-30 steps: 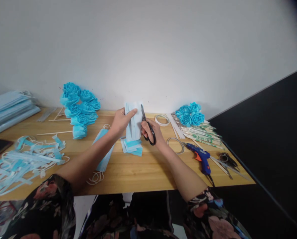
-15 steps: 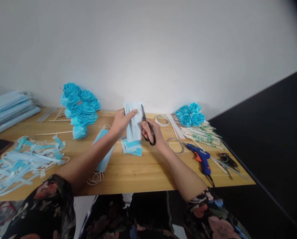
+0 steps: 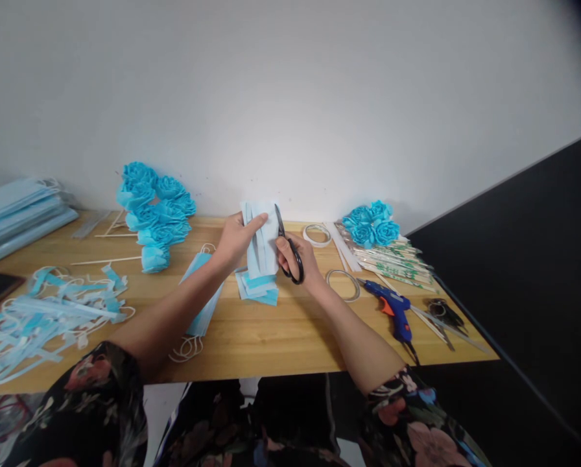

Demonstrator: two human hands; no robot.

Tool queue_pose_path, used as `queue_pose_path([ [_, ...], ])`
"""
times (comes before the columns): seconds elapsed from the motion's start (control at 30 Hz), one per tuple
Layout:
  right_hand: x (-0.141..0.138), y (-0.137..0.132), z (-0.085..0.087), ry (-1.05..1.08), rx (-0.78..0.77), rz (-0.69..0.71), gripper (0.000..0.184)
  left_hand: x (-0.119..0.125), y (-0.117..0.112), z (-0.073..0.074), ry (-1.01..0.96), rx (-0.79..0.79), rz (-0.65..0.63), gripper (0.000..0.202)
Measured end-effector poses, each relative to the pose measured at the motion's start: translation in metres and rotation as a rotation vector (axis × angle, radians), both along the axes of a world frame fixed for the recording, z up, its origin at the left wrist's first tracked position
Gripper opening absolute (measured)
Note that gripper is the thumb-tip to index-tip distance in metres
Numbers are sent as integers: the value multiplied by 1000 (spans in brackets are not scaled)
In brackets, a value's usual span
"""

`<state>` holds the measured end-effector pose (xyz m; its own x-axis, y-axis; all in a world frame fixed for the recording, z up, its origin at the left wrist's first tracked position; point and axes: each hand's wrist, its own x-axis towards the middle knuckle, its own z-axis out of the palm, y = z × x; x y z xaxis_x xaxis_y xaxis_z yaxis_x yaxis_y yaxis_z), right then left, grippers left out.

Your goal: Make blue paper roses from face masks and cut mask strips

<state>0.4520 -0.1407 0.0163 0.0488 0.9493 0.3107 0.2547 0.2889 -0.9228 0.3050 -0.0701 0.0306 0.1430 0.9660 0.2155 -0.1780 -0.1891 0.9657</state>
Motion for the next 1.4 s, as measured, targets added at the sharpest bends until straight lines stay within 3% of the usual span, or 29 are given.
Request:
queue_pose_path([
  [0.47,-1,1,-1,51,-53,63,65,0,0,-1,3,-19,-15,44],
  [0.87,-2,0,1,70,-40,24,62,4,-10,7,67,-36,-43,40],
  [1.4,0,0,1,43,-7,0,61,2,-3,-1,65,10,-21,41],
])
